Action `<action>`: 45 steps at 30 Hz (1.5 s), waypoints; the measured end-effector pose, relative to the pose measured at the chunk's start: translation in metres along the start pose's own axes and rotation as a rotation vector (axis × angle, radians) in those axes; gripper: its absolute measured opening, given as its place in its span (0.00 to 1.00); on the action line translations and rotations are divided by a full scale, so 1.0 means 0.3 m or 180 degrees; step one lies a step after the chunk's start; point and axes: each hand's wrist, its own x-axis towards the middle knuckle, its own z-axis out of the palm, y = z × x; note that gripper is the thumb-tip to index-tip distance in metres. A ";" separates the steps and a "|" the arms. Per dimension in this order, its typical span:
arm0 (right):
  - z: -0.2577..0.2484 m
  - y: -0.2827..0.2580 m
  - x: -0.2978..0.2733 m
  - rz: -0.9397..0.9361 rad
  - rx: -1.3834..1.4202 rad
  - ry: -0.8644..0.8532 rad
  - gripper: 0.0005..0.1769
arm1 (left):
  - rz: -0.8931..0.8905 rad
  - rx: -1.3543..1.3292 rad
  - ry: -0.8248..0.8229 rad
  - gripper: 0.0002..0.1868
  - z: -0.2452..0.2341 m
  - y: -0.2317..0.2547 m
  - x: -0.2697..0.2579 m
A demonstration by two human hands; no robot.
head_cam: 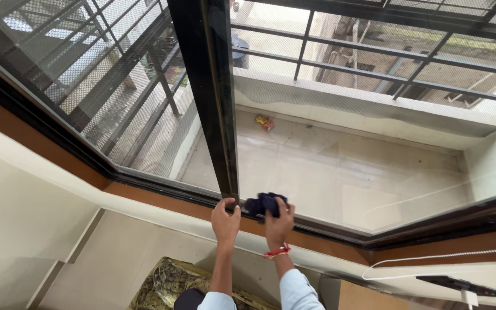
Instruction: The person wipes the inside and outside of a glass window pane with a cloth, moving it in circular and vertical strokes to clean the surface.
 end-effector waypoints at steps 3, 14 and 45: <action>-0.009 0.014 -0.007 0.0019 0.0078 0.0147 0.26 | 0.0031 -0.0037 -0.0070 0.15 0.007 -0.004 -0.001; 0.019 -0.027 0.027 -0.0329 -0.0033 -0.0613 0.28 | 0.0154 -0.0122 -0.0100 0.16 0.078 0.011 -0.033; -0.178 0.162 0.044 -0.0151 -0.0256 0.0396 0.25 | -0.0610 -0.0764 -0.0848 0.43 0.190 0.019 -0.053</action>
